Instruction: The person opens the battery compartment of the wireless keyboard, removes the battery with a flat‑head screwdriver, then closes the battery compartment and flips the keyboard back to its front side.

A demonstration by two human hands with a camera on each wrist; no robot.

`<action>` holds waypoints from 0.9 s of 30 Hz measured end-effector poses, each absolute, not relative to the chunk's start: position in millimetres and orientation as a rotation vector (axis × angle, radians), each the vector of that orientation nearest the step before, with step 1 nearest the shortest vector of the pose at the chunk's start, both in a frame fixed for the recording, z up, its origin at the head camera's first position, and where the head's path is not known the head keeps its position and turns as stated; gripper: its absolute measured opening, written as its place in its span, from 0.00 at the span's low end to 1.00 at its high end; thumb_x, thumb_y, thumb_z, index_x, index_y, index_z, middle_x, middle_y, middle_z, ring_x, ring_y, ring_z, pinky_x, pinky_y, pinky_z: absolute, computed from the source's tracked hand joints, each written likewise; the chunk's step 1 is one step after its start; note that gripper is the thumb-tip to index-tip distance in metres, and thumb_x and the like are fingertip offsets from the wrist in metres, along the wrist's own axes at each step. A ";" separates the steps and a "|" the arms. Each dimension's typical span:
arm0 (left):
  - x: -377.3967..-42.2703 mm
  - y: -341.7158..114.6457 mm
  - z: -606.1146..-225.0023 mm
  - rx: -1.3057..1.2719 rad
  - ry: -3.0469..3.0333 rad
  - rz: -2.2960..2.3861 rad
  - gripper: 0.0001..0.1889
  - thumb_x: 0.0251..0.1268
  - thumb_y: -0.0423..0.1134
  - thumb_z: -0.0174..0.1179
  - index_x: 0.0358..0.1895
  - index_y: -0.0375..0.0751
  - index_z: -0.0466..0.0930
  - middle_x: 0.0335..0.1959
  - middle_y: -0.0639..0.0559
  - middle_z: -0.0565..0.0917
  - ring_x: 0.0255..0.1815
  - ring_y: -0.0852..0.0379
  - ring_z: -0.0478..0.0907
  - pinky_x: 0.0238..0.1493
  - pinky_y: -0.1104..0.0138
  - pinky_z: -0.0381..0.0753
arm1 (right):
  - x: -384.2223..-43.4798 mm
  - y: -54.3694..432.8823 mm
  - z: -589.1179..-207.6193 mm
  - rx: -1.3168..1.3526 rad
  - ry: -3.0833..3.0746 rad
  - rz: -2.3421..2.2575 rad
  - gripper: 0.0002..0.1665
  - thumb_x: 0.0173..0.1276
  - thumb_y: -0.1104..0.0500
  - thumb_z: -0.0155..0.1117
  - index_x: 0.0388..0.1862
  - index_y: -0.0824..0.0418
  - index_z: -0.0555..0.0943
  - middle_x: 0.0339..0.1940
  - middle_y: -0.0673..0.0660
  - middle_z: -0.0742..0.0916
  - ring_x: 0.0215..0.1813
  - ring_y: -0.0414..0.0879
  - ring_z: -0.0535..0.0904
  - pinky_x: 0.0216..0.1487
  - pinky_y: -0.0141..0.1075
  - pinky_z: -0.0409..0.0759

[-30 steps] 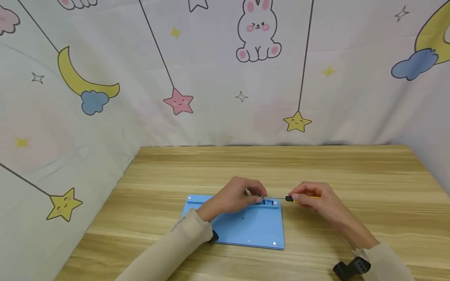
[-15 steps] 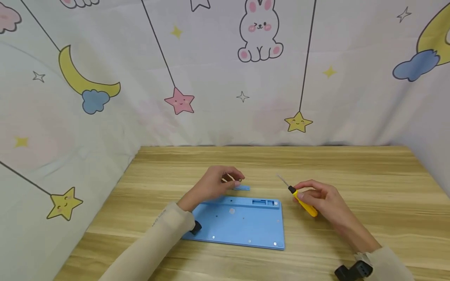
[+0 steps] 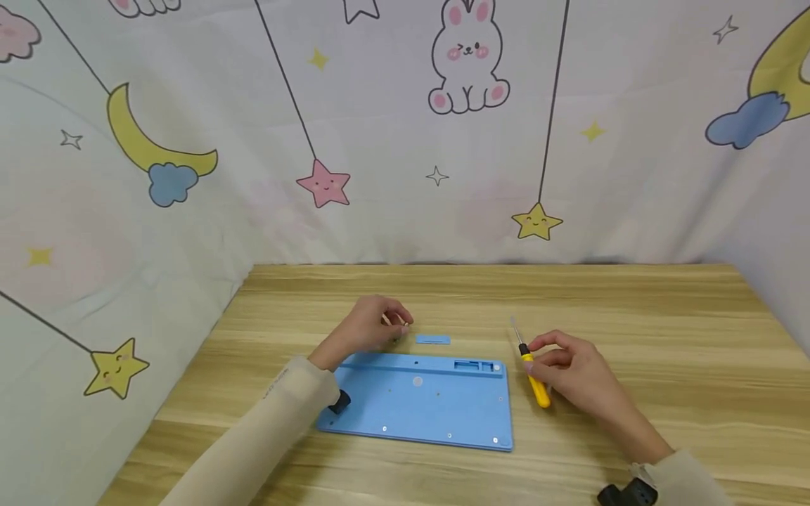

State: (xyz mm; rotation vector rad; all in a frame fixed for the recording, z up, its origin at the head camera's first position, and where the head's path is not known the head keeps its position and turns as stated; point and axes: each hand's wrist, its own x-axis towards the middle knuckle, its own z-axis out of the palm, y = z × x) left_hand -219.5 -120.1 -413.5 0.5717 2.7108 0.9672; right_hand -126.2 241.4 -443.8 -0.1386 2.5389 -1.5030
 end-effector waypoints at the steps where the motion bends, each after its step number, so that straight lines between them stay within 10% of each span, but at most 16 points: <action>1: -220.2 -119.0 -413.7 0.553 2.711 0.959 0.05 0.73 0.34 0.70 0.47 0.39 0.92 0.38 0.45 0.90 0.32 0.58 0.81 0.32 0.69 0.77 | -125.8 239.8 -444.8 -0.153 2.557 -1.482 0.22 0.76 0.54 0.73 0.61 0.64 0.79 0.43 0.58 0.94 0.35 0.39 0.86 0.38 0.33 0.84; 27: -216.7 -142.0 -421.3 0.308 2.762 1.006 0.11 0.80 0.45 0.62 0.51 0.45 0.91 0.44 0.46 0.90 0.35 0.54 0.82 0.33 0.64 0.78 | -124.4 224.3 -445.7 -0.092 2.792 -1.157 0.21 0.67 0.48 0.80 0.49 0.57 0.81 0.33 0.51 0.86 0.30 0.40 0.80 0.32 0.31 0.76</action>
